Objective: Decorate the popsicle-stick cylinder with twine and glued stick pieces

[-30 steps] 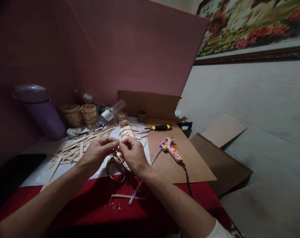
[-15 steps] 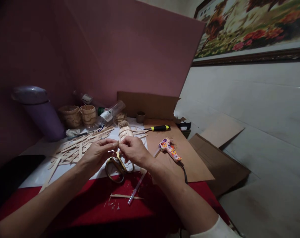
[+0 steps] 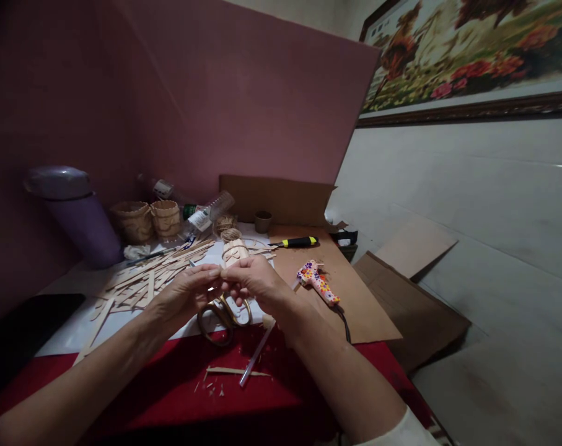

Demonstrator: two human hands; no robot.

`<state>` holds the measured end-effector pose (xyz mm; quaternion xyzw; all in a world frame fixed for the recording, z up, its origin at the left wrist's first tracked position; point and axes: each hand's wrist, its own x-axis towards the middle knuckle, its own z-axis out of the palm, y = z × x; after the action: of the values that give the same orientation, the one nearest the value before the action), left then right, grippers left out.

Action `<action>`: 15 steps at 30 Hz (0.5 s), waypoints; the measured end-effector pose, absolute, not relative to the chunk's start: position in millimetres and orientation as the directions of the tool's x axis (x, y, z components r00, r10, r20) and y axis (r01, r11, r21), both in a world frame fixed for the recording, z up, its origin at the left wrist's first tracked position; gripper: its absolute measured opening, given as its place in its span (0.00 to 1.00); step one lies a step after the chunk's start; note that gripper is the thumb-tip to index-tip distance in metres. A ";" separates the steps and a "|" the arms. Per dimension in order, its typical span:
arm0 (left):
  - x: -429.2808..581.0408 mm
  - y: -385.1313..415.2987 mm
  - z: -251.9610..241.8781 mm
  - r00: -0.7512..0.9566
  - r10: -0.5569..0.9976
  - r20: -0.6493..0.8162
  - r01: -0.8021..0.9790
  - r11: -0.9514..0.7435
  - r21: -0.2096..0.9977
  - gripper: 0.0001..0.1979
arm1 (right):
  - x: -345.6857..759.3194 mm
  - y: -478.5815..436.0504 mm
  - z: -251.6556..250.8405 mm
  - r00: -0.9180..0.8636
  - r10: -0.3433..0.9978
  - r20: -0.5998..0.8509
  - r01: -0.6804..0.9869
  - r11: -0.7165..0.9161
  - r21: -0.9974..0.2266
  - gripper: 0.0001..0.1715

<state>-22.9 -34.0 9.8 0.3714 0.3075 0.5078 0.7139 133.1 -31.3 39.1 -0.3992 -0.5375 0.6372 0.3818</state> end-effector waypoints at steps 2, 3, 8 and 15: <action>-22.1 -33.7 8.3 0.312 0.949 -0.045 -0.520 0.210 0.828 0.13 | 131.2 -33.7 40.1 -0.365 0.927 -0.091 -0.051 -0.118 -0.992 0.12; -21.6 -33.5 7.2 0.312 0.949 -0.042 -0.530 0.211 0.821 0.13 | 130.2 -34.8 39.9 -0.343 0.936 -0.081 -0.046 -0.103 -0.994 0.13; -18.9 -32.2 1.6 0.288 0.957 -0.039 -0.571 0.204 0.795 0.12 | 124.8 -38.8 32.2 -0.257 0.966 -0.020 -0.062 -0.037 -0.997 0.17; -18.4 -34.9 1.7 0.243 0.967 -0.071 -0.551 0.198 0.811 0.13 | 122.2 -36.2 24.7 -0.243 0.968 0.068 -0.141 0.035 -0.989 0.20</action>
<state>-18.4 -34.9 1.7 0.3406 0.3059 0.5337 0.7111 122.2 -36.2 24.7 -0.3854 -0.5360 0.5781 0.4795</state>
